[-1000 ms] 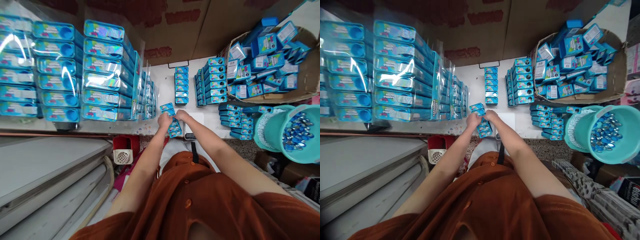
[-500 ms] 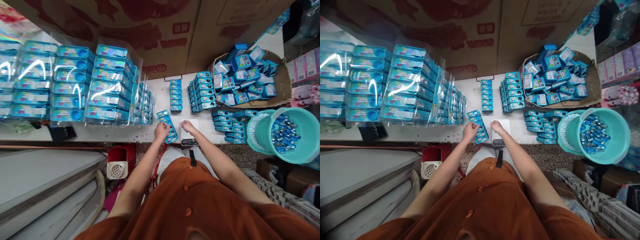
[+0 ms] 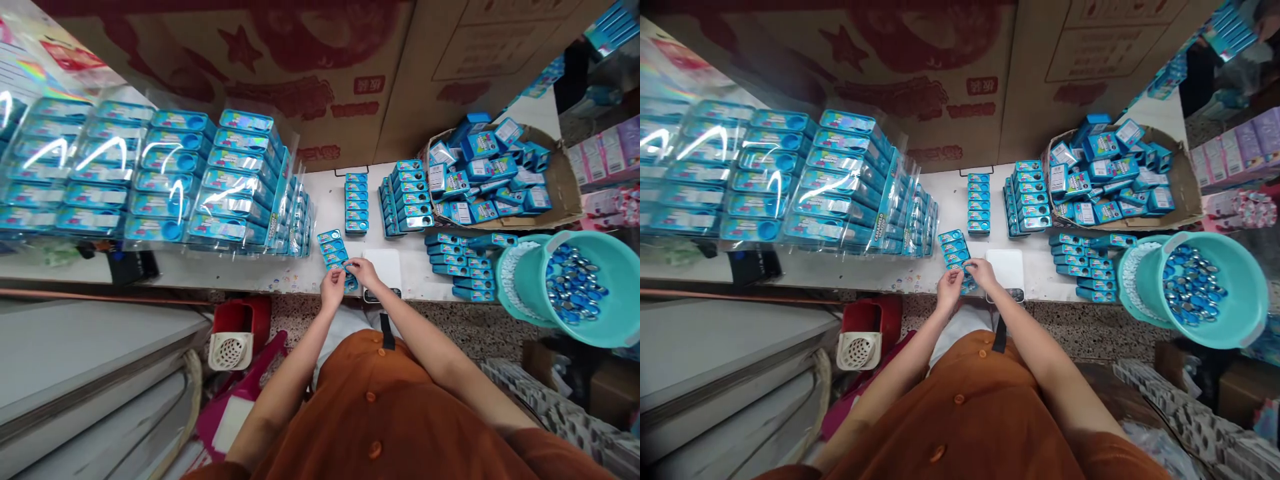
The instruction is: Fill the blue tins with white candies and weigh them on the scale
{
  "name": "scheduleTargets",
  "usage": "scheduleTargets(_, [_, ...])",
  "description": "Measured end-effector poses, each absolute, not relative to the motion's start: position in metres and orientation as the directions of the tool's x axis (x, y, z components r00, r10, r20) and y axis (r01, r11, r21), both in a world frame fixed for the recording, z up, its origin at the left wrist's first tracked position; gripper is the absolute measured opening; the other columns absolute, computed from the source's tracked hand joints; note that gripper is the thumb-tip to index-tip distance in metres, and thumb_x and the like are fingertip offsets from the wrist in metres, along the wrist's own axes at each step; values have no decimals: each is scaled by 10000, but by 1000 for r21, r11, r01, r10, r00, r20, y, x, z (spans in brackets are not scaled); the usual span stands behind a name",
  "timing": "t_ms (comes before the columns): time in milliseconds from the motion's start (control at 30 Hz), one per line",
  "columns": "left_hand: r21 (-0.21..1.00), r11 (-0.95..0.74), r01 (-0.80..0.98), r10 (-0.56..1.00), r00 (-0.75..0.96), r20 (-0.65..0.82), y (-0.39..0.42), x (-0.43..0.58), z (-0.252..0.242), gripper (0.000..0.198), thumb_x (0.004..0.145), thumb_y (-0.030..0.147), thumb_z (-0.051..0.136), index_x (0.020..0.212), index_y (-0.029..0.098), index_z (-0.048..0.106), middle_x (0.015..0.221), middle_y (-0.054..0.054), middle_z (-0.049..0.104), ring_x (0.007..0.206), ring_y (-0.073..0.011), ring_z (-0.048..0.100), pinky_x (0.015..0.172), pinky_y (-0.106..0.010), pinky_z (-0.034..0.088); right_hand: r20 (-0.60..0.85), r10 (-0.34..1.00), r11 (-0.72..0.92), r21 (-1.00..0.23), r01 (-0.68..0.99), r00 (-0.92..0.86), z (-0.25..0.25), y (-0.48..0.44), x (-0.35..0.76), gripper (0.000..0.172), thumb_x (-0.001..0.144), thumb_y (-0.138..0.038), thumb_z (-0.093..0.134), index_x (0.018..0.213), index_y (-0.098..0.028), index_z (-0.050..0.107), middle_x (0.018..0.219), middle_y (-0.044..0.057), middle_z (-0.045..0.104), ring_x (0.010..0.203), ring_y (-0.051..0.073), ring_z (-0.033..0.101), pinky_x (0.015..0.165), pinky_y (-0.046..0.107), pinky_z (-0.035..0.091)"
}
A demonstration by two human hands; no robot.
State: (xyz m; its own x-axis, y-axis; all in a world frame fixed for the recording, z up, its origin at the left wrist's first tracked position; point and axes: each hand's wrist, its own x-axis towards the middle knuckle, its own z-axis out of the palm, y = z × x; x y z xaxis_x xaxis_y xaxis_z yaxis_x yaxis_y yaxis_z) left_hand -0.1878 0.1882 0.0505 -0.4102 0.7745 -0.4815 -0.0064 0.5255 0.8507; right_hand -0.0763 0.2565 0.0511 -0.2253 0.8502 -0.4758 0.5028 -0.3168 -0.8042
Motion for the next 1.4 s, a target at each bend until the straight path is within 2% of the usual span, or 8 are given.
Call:
scheduleTargets(233, [781, 573, 249, 785, -441, -435, 200, -202, 51, 181, 787, 333, 601, 880, 178, 598, 830, -51, 653, 684, -159, 602, 700, -299, 489, -488, 869, -307, -663, 683, -82, 47, 270, -88, 83, 711, -194, 655, 723, -197, 573, 713, -29, 611, 682, 114, 559, 653, 212, 387])
scheduleTargets(333, [709, 551, 440, 812, -477, -336, 200, -204, 54, 240, 765, 347, 638, 934, 183, 593, 954, -85, 628, 884, -222, 605, 833, -367, 474, -544, 836, -311, -583, 751, -76, 49, 272, -89, 156, 698, -256, 688, 689, -204, 540, 716, -27, 608, 672, 118, 549, 619, 215, 366])
scheduleTargets(433, [650, 547, 527, 800, -559, -219, 200, -205, 53, 446, 718, 358, 694, 1096, 172, 544, 1131, -139, 571, 1148, -292, 503, 984, -442, 396, -603, 797, -346, -496, 796, -30, 49, 277, -90, 213, 684, -317, 709, 790, -217, 553, 742, -26, 621, 663, 125, 550, 581, 216, 348])
scheduleTargets(567, [680, 639, 360, 713, -609, -347, 204, -206, 41, 586, 679, 392, 737, 1177, 167, 523, 1193, -157, 581, 1187, -297, 507, 1000, -420, 398, -679, 734, -360, -404, 841, -12, 46, 285, -89, 326, 669, -395, 727, 899, -221, 576, 840, 7, 660, 732, 149, 593, 575, 220, 353])
scheduleTargets(733, [691, 720, 65, 632, -473, -614, 209, -211, 25, 447, 709, 443, 711, 1080, 209, 623, 974, -78, 706, 938, -234, 657, 832, -332, 502, -743, 668, -333, -348, 877, -41, 43, 293, -86, 365, 650, -473, 738, 875, -209, 625, 941, 44, 685, 836, 182, 630, 595, 225, 375])
scheduleTargets(1000, [707, 698, -113, 602, -443, -665, 211, -212, 16, 510, 642, 409, 773, 1086, 200, 636, 970, -68, 722, 869, -208, 678, 757, -311, 535, -758, 650, -279, -304, 911, -54, 42, 305, -97, 311, 655, -461, 740, 795, -203, 637, 877, 67, 690, 800, 208, 630, 594, 256, 386])
scheduleTargets(1267, [649, 721, -240, 536, -400, -743, 221, -209, 27, 560, 620, 367, 790, 1104, 178, 582, 1051, -90, 689, 883, -193, 669, 740, -298, 537, -699, 712, -345, -437, 831, -72, 45, 294, -91, 314, 643, -424, 763, 822, -215, 612, 799, 30, 657, 753, 180, 594, 630, 256, 398])
scheduleTargets(1400, [685, 728, 31, 536, -649, -540, 207, -207, 46, 655, 614, 428, 783, 1161, 181, 523, 1200, -139, 594, 1110, -242, 575, 906, -357, 474, -700, 713, -621, -663, 417, -51, 56, 282, -69, 388, 696, -579, 650, 782, -210, 566, 641, -23, 553, 573, 116, 494, 554, 235, 385])
